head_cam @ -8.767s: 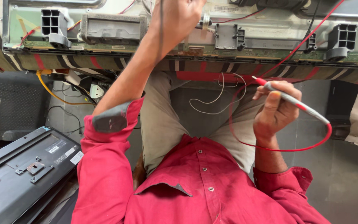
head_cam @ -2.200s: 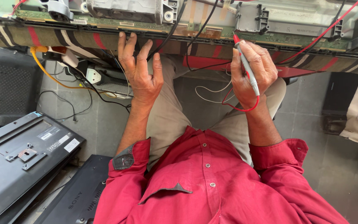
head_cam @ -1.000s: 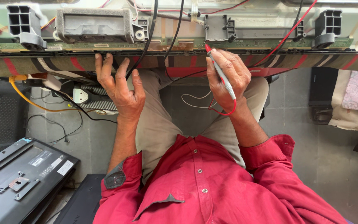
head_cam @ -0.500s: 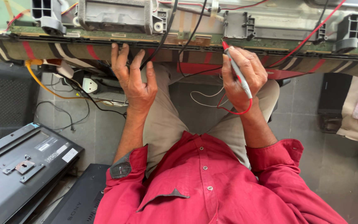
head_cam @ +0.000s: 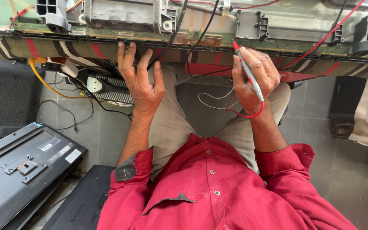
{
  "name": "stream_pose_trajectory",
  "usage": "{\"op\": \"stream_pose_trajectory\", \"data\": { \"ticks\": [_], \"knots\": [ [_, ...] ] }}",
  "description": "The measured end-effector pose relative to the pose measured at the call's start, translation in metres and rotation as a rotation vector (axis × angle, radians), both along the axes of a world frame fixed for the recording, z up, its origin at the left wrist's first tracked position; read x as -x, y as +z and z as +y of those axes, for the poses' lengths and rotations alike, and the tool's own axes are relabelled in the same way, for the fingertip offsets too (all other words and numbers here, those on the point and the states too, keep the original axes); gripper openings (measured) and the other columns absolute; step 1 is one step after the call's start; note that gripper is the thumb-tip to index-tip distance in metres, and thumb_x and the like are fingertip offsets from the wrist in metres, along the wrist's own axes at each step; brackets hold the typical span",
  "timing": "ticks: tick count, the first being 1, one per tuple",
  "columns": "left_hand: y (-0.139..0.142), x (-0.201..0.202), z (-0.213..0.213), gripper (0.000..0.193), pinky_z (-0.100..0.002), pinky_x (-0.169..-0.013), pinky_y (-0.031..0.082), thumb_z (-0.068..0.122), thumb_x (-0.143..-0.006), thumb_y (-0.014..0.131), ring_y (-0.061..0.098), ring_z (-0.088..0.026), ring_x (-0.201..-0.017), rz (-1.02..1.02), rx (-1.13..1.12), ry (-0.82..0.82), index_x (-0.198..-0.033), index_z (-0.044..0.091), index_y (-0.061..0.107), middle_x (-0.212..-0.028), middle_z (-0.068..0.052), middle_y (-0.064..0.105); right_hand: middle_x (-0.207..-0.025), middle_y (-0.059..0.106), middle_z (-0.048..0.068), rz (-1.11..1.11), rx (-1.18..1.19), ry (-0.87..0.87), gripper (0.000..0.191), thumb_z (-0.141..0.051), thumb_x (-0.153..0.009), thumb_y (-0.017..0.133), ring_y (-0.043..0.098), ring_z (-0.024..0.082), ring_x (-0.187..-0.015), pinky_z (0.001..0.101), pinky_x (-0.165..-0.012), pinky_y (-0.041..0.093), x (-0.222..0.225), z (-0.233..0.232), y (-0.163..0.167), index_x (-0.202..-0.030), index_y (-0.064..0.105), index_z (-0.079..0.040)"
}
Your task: The person uses a multimeter to test points on the circuit board of a disassembled TV panel resting on their lap. They move the probes along the board, checking multiple connection points and components.
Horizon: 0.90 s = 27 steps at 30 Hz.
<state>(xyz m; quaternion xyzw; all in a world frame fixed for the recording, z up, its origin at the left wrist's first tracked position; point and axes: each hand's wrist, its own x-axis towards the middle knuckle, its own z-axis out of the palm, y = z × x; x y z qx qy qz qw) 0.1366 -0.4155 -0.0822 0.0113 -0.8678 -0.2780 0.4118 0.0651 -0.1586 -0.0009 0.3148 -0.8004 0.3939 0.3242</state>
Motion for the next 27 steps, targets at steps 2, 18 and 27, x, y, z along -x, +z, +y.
{"op": "stream_pose_trajectory", "data": {
  "ticks": [2,18,27],
  "knots": [
    [-0.001,0.001,0.000,0.028,-0.058,-0.129,0.032,0.017,-0.109,0.067,0.028,-0.044,-0.153,0.002,0.009,0.005,-0.132,0.002,0.065,-0.151,-0.020,0.042,-0.108,0.074,0.020,-0.001,-0.003,0.000,0.025,0.008,-0.095,0.083,0.075,0.033,-0.097,0.0392,-0.088,0.061,0.000,0.000,0.000,-0.115,0.070,0.005],
    [0.007,0.000,0.003,0.027,-0.058,-0.127,0.033,0.016,-0.109,0.067,0.031,-0.046,-0.153,-0.011,0.035,0.028,-0.131,-0.001,0.065,-0.151,-0.022,0.042,-0.107,0.073,0.020,0.025,0.006,0.001,0.024,0.008,-0.094,0.082,0.074,0.033,-0.095,0.0394,-0.086,0.060,0.003,0.000,0.002,-0.114,0.070,0.004],
    [0.010,0.000,0.008,0.027,-0.057,-0.127,0.034,0.015,-0.110,0.068,0.031,-0.046,-0.153,-0.008,0.034,0.028,-0.131,-0.002,0.065,-0.152,-0.022,0.041,-0.106,0.073,0.019,0.011,-0.001,-0.014,0.026,0.008,-0.093,0.082,0.074,0.033,-0.095,0.0389,-0.085,0.061,0.003,0.002,0.006,-0.115,0.069,0.004]
  ]
}}
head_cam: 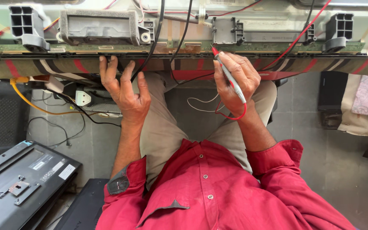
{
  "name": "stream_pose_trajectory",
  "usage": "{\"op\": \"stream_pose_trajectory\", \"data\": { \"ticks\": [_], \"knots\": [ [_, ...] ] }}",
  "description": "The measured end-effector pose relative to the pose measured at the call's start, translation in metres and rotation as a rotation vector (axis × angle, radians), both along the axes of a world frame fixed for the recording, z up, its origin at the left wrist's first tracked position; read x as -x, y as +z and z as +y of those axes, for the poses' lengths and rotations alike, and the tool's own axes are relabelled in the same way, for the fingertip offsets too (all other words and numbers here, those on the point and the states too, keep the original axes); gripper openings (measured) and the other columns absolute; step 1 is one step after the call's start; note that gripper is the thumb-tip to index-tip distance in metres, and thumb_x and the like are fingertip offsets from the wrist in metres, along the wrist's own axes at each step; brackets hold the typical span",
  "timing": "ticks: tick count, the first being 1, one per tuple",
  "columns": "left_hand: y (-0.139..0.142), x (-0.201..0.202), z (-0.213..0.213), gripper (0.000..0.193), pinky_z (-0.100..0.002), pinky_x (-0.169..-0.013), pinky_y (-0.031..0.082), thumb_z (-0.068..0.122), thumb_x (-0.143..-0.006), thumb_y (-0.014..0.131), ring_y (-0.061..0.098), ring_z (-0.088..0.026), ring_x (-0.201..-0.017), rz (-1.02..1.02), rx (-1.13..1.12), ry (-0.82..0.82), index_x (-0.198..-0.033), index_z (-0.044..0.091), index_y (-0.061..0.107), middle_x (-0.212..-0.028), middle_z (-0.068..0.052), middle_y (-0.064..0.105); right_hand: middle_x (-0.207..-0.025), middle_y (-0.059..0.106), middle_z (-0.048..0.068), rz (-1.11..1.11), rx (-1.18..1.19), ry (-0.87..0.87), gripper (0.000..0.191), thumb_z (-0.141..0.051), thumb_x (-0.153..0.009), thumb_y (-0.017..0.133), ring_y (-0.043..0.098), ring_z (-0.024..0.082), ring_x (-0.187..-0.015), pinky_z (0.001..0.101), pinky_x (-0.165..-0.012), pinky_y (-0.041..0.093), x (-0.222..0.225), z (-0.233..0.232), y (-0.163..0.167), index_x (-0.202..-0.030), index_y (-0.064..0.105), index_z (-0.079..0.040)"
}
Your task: The person uses a multimeter to test points on the circuit board of a disassembled TV panel resting on their lap. They move the probes along the board, checking multiple connection points and components.
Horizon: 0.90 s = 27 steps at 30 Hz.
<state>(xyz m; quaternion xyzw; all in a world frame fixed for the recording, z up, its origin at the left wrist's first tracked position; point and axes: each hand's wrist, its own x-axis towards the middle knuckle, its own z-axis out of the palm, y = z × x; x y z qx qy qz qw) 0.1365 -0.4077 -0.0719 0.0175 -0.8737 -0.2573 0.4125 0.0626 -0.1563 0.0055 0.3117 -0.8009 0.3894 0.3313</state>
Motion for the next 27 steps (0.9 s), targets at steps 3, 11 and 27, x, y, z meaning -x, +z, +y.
{"op": "stream_pose_trajectory", "data": {
  "ticks": [3,11,27],
  "knots": [
    [-0.0005,-0.0010,-0.0006,0.027,-0.057,-0.127,0.034,0.014,-0.110,0.068,0.030,-0.046,-0.153,-0.013,0.000,0.002,-0.132,-0.002,0.066,-0.153,-0.022,0.041,-0.105,0.073,0.020,-0.003,-0.009,-0.005,0.025,0.007,-0.093,0.083,0.074,0.033,-0.095,0.0389,-0.085,0.061,0.0002,-0.0007,0.0005,-0.114,0.070,0.005],
    [-0.0027,-0.0013,-0.0028,0.027,-0.057,-0.127,0.033,0.014,-0.109,0.068,0.030,-0.046,-0.153,-0.023,-0.005,0.002,-0.132,-0.001,0.066,-0.153,-0.021,0.041,-0.107,0.073,0.020,-0.005,0.015,0.023,0.024,0.009,-0.094,0.081,0.074,0.033,-0.095,0.0389,-0.087,0.061,-0.0006,-0.0013,-0.0022,-0.114,0.069,0.005],
    [-0.0093,-0.0005,-0.0083,0.028,-0.056,-0.128,0.033,0.016,-0.109,0.069,0.029,-0.043,-0.153,-0.001,-0.012,-0.009,-0.132,0.001,0.066,-0.151,-0.019,0.042,-0.107,0.074,0.019,-0.030,0.012,0.006,0.025,0.007,-0.097,0.083,0.074,0.030,-0.094,0.0371,-0.085,0.060,-0.0017,-0.0030,-0.0076,-0.117,0.070,0.004]
  ]
}}
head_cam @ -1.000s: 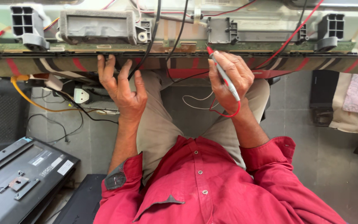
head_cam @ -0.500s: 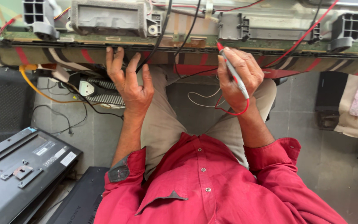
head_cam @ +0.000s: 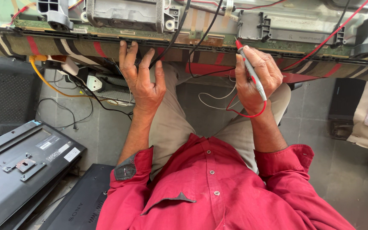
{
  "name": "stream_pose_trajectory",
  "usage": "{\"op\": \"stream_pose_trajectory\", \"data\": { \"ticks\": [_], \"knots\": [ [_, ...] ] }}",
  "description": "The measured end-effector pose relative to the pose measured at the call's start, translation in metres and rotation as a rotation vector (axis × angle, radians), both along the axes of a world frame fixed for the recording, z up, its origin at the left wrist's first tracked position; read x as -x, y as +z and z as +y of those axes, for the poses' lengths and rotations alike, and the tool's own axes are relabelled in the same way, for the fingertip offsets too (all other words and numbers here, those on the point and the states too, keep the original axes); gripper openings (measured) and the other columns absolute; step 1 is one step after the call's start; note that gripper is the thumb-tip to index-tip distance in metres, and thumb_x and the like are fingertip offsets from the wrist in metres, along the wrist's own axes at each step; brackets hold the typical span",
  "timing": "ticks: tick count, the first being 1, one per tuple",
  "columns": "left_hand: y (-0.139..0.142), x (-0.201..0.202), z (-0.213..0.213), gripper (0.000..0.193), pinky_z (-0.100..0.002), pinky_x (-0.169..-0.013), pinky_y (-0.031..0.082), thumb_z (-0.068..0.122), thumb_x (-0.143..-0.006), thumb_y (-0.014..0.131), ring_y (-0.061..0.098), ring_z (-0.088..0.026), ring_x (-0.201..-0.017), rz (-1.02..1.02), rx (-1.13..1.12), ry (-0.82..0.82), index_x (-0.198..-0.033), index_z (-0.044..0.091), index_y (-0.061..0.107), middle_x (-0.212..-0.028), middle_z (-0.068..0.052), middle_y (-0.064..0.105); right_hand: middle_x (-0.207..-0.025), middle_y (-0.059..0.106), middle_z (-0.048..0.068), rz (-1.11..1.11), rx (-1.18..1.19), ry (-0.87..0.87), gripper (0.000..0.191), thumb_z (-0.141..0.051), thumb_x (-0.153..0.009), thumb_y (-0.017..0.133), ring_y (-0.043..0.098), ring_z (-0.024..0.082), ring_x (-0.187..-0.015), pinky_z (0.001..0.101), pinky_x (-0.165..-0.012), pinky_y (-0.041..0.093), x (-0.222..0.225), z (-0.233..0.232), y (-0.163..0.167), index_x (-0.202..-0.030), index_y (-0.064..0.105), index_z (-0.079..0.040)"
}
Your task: The person uses a multimeter to test points on the circuit board of a disassembled TV panel resting on their lap. They move the probes along the board, checking multiple connection points and components.
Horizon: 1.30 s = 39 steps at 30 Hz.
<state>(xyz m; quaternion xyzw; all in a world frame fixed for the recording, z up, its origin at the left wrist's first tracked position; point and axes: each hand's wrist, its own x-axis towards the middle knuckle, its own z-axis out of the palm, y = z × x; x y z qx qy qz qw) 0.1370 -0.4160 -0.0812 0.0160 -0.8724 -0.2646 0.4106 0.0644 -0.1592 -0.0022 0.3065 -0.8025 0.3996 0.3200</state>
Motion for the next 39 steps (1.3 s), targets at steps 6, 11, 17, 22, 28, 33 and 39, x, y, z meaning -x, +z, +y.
{"op": "stream_pose_trajectory", "data": {
  "ticks": [6,11,17,22,28,33,39],
  "knots": [
    [-0.002,0.000,-0.001,0.028,-0.056,-0.128,0.033,0.016,-0.108,0.069,0.029,-0.043,-0.153,0.002,0.005,0.001,-0.132,0.002,0.066,-0.151,-0.019,0.041,-0.107,0.074,0.019,0.000,0.005,0.008,0.025,0.007,-0.097,0.084,0.074,0.030,-0.094,0.0370,-0.086,0.060,0.002,0.000,-0.001,-0.118,0.070,0.004],
    [-0.004,0.001,-0.001,0.027,-0.056,-0.129,0.033,0.016,-0.109,0.069,0.028,-0.043,-0.154,0.008,0.003,-0.005,-0.132,0.001,0.066,-0.152,-0.020,0.041,-0.107,0.074,0.020,-0.005,0.003,0.010,0.025,0.006,-0.097,0.084,0.075,0.030,-0.095,0.0370,-0.086,0.060,0.001,0.001,-0.001,-0.118,0.070,0.004],
    [-0.005,0.002,0.000,0.026,-0.057,-0.130,0.032,0.015,-0.109,0.068,0.027,-0.044,-0.154,0.025,-0.001,-0.020,-0.131,0.001,0.065,-0.153,-0.020,0.039,-0.107,0.074,0.019,-0.013,-0.009,0.009,0.025,0.006,-0.097,0.084,0.075,0.031,-0.096,0.0368,-0.087,0.060,0.001,0.003,0.001,-0.118,0.070,0.004],
    [-0.003,0.001,0.002,0.026,-0.058,-0.129,0.032,0.015,-0.109,0.068,0.028,-0.044,-0.154,0.009,-0.003,-0.006,-0.131,0.001,0.065,-0.152,-0.021,0.040,-0.107,0.074,0.019,-0.024,0.015,0.029,0.024,0.007,-0.098,0.081,0.075,0.032,-0.097,0.0387,-0.088,0.060,-0.001,0.004,0.001,-0.117,0.068,0.004],
    [0.000,0.002,0.003,0.026,-0.057,-0.128,0.032,0.014,-0.108,0.069,0.028,-0.045,-0.154,0.012,0.010,0.003,-0.130,0.000,0.066,-0.153,-0.021,0.040,-0.108,0.072,0.020,-0.013,0.032,0.096,0.021,0.008,-0.097,0.076,0.075,0.037,-0.103,0.0422,-0.093,0.061,-0.011,0.003,-0.002,-0.113,0.063,0.003],
    [0.000,0.002,0.004,0.025,-0.056,-0.130,0.032,0.014,-0.109,0.068,0.028,-0.044,-0.155,0.010,0.016,0.009,-0.130,0.000,0.066,-0.154,-0.020,0.039,-0.107,0.072,0.019,-0.003,0.032,0.012,0.019,0.009,-0.097,0.074,0.074,0.038,-0.106,0.0433,-0.095,0.061,-0.016,0.012,-0.003,-0.111,0.062,0.002],
    [0.000,0.002,0.005,0.025,-0.056,-0.129,0.032,0.014,-0.109,0.068,0.027,-0.044,-0.155,-0.011,0.018,0.014,-0.130,0.000,0.066,-0.155,-0.020,0.039,-0.110,0.072,0.019,-0.034,0.008,-0.005,0.020,0.011,-0.099,0.074,0.074,0.037,-0.109,0.0406,-0.092,0.060,-0.014,0.021,0.000,-0.114,0.063,0.003]
  ]
}}
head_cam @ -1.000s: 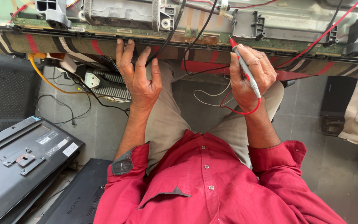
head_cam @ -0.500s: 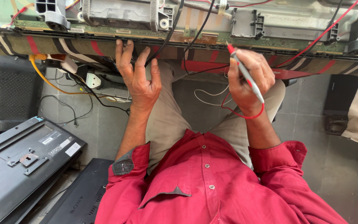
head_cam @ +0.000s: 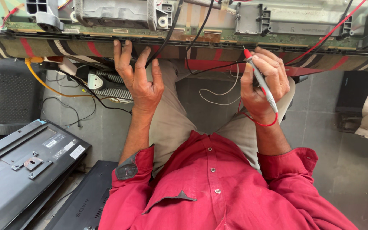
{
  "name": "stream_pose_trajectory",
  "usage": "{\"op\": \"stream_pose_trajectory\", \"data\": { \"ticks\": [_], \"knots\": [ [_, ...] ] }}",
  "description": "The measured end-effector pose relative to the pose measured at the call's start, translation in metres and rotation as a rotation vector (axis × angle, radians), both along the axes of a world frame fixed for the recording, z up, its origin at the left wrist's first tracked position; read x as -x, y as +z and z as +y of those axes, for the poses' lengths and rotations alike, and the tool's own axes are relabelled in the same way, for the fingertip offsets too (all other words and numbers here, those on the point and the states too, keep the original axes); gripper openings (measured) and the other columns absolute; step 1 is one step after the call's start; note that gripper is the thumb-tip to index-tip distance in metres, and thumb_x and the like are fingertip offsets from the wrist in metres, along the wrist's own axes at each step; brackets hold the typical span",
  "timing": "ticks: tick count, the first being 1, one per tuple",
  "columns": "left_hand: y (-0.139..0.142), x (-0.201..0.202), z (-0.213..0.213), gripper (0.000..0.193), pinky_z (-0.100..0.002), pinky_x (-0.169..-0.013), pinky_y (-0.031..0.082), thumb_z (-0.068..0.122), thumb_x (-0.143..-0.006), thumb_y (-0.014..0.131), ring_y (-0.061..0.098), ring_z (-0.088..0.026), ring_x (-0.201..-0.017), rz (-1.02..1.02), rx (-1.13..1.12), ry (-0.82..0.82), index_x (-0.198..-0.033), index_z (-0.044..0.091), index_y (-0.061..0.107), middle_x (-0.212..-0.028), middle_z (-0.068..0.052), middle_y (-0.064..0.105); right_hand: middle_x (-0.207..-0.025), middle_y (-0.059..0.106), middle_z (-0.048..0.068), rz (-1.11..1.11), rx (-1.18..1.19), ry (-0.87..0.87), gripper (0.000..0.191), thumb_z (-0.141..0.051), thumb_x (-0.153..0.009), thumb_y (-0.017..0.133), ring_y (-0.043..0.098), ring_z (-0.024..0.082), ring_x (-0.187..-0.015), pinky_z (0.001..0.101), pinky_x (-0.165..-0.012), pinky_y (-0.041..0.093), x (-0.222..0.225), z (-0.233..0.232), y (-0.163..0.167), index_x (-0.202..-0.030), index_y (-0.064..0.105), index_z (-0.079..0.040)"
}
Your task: The person uses a multimeter to test points on the circuit board of a disassembled TV panel resting on their lap. They move the probes along the board, checking multiple connection points and components.
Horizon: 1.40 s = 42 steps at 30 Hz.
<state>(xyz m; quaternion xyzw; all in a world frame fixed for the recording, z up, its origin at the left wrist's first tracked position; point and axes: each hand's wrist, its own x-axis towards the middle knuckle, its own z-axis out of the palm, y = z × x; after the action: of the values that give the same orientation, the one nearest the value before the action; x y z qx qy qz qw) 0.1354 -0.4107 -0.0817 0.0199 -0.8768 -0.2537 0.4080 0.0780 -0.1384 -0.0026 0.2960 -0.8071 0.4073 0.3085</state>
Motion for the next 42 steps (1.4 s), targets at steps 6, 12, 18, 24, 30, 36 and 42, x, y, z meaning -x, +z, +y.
{"op": "stream_pose_trajectory", "data": {
  "ticks": [6,12,18,24,30,36,42],
  "knots": [
    [-0.002,0.001,-0.001,0.025,-0.056,-0.130,0.032,0.014,-0.110,0.068,0.027,-0.044,-0.155,0.007,0.008,0.001,-0.130,0.000,0.066,-0.156,-0.020,0.038,-0.108,0.072,0.019,0.025,0.034,0.036,0.021,0.011,-0.096,0.075,0.074,0.037,-0.107,0.0432,-0.095,0.061,0.005,-0.010,-0.002,-0.112,0.064,0.003],
    [-0.003,0.002,-0.001,0.025,-0.057,-0.130,0.032,0.013,-0.109,0.068,0.027,-0.045,-0.155,0.018,0.007,-0.002,-0.131,0.000,0.066,-0.156,-0.020,0.038,-0.107,0.072,0.019,0.050,0.029,0.068,0.022,0.011,-0.095,0.077,0.074,0.037,-0.104,0.0429,-0.093,0.060,0.011,-0.017,-0.004,-0.113,0.065,0.004],
    [-0.002,0.001,-0.002,0.025,-0.056,-0.130,0.032,0.013,-0.109,0.069,0.028,-0.045,-0.155,0.011,0.004,0.003,-0.131,0.001,0.066,-0.156,-0.020,0.039,-0.106,0.072,0.019,0.060,0.022,0.082,0.023,0.010,-0.095,0.078,0.073,0.036,-0.102,0.0427,-0.091,0.059,0.011,-0.021,-0.005,-0.113,0.066,0.004],
    [-0.003,0.001,-0.003,0.025,-0.056,-0.130,0.032,0.013,-0.109,0.069,0.028,-0.044,-0.155,0.011,0.012,0.002,-0.131,0.001,0.066,-0.156,-0.020,0.038,-0.107,0.072,0.019,0.065,0.014,0.081,0.022,0.009,-0.095,0.079,0.073,0.036,-0.103,0.0428,-0.092,0.060,0.012,-0.024,-0.006,-0.113,0.067,0.003],
    [-0.005,0.002,-0.003,0.025,-0.056,-0.129,0.032,0.013,-0.108,0.069,0.028,-0.044,-0.154,0.018,0.016,0.005,-0.130,0.001,0.067,-0.155,-0.020,0.039,-0.108,0.072,0.018,0.061,0.002,0.073,0.022,0.008,-0.096,0.079,0.073,0.036,-0.104,0.0429,-0.093,0.060,0.013,-0.023,-0.007,-0.114,0.068,0.003],
    [-0.007,0.003,-0.004,0.025,-0.056,-0.130,0.032,0.014,-0.109,0.069,0.027,-0.044,-0.155,0.017,0.018,0.002,-0.130,0.001,0.067,-0.155,-0.019,0.038,-0.108,0.072,0.018,0.056,-0.021,0.062,0.023,0.008,-0.096,0.080,0.073,0.035,-0.104,0.0429,-0.093,0.060,0.013,-0.023,-0.007,-0.115,0.068,0.003],
    [-0.006,0.004,-0.004,0.025,-0.057,-0.130,0.032,0.013,-0.109,0.068,0.026,-0.044,-0.155,0.018,0.020,0.000,-0.130,0.001,0.066,-0.155,-0.019,0.038,-0.108,0.073,0.018,0.047,-0.011,0.067,0.024,0.009,-0.095,0.080,0.072,0.035,-0.104,0.0430,-0.093,0.060,0.013,-0.025,-0.004,-0.116,0.068,0.003]
  ]
}}
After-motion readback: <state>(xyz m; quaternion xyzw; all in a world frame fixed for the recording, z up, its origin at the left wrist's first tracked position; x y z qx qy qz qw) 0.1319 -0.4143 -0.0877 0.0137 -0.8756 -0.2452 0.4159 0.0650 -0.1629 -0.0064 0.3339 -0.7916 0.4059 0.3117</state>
